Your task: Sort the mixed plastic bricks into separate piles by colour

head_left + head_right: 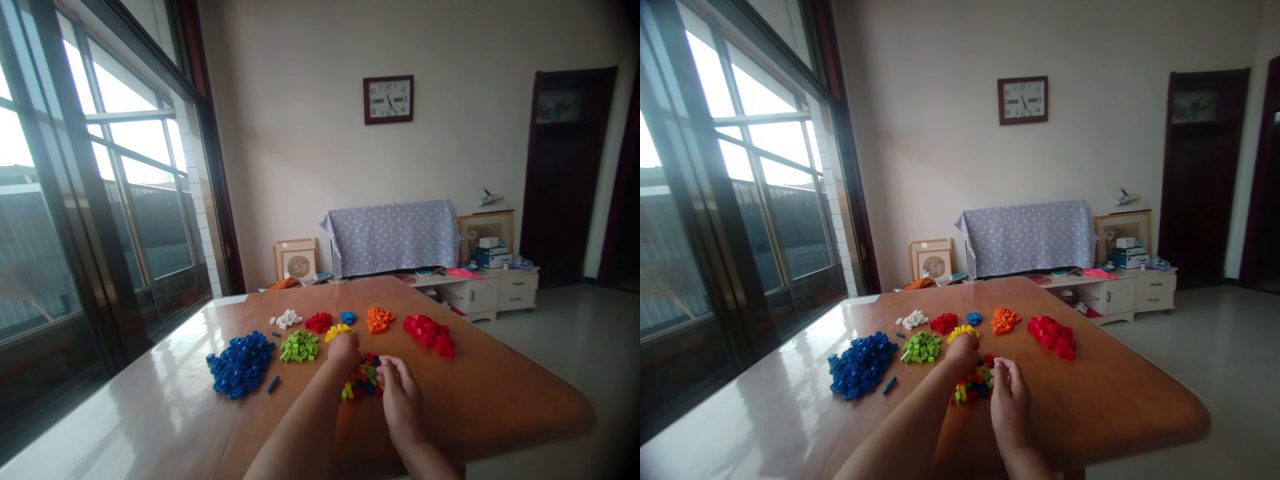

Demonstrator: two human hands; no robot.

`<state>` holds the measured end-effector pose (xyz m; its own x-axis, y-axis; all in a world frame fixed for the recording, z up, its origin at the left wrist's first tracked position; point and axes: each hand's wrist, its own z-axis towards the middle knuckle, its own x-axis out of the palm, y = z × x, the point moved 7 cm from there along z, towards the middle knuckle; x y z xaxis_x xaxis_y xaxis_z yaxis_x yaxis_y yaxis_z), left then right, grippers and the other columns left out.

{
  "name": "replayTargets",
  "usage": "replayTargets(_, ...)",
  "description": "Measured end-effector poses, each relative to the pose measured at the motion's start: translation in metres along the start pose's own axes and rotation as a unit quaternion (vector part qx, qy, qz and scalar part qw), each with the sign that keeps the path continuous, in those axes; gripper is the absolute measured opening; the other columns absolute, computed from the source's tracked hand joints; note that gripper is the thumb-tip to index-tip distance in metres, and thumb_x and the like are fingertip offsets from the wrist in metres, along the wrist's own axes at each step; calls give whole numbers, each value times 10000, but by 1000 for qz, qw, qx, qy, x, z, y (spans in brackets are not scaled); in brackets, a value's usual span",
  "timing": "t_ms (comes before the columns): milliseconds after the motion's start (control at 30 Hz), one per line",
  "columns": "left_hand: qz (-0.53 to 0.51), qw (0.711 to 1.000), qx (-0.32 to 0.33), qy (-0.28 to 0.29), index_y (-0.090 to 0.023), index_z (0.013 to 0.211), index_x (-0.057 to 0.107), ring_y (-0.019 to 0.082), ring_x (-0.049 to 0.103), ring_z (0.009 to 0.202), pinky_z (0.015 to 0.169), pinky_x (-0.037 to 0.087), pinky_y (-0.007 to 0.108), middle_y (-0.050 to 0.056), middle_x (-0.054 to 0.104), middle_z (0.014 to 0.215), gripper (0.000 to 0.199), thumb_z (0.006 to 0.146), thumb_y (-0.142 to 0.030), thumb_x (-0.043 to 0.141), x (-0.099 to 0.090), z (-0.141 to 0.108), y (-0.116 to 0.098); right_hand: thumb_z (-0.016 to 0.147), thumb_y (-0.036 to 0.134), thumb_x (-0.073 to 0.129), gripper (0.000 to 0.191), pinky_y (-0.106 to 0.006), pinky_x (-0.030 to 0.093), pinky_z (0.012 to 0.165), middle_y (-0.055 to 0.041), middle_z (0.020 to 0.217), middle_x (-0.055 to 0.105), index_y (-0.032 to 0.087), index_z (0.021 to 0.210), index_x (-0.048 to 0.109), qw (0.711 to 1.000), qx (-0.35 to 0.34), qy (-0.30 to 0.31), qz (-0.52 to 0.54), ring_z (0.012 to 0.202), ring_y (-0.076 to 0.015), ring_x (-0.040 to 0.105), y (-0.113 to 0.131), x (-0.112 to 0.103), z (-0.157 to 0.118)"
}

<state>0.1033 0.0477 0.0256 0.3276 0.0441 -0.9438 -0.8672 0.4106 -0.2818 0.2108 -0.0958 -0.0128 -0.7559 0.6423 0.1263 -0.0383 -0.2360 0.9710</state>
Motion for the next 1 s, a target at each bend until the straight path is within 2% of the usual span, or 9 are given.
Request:
replayTargets(100,-14,999,5,-52,-216,1012,699,255,613,1027,868,462,328,116,674,1093,264,799,-149,558,-16,-13,1,835,604,568,435,-311,546,716,-61,875,741,207,981,673,1000,0,-3,10,810,-230,687,-3,0,1)
replayTargets(200,-25,996,8,-90,-227,1017,689,235,596,1025,870,439,311,95,664,1109,267,812,-148,538,-35,-33,14,822,587,592,420,-312,547,713,-60,871,742,204,975,671,1000,-9,-6,12,807,-229,688,-7,-1,3)
replayTargets(300,-29,993,-6,-110,-224,988,685,217,589,1005,846,428,287,79,666,1081,254,807,-137,529,-53,-61,41,817,557,605,402,-310,543,688,-56,866,737,202,992,670,1000,-15,-18,9,776,-220,676,-11,-4,5)
replayTargets(433,-33,991,-45,-118,-224,927,696,203,595,957,808,427,267,62,679,1017,242,780,-125,531,-71,-105,90,823,536,604,377,-303,536,669,-52,870,727,208,996,667,999,-20,-35,20,771,-211,667,-15,-6,6)
replayTargets(533,-36,990,-74,-113,-227,908,708,194,602,960,805,427,250,51,684,1011,249,764,-111,542,-77,-134,122,820,520,613,364,-310,538,692,-50,870,726,210,1004,667,998,-25,-46,29,799,-215,673,-15,-7,6)
replayTargets(633,-42,991,-91,-91,-224,904,726,190,612,959,818,433,247,49,689,1003,273,753,-87,544,-74,-151,142,809,510,625,371,-318,541,704,-54,869,728,202,1009,671,998,-26,-54,36,816,-222,675,-15,-9,5)
replayTargets(700,-48,991,-87,-89,-222,926,734,193,613,970,845,436,255,55,687,1004,283,767,-93,539,-73,-157,147,804,509,626,379,-321,542,701,-54,860,726,196,1013,672,997,-27,-59,37,809,-223,674,-15,-10,4)
replayTargets(800,-59,989,-68,-120,-213,980,725,201,605,1004,884,437,270,70,674,1026,285,796,-116,530,-74,-160,145,793,503,631,379,-324,543,708,-49,853,722,195,1011,670,997,-22,-64,42,813,-224,675,-14,-11,4)
replayTargets(1000,-89,974,-34,-207,-184,1037,682,211,579,1049,931,431,298,90,644,1094,302,846,-95,465,-78,-162,121,780,498,649,365,-317,545,712,-44,864,714,204,994,662,996,-15,-64,54,839,-227,677,-8,-10,2)
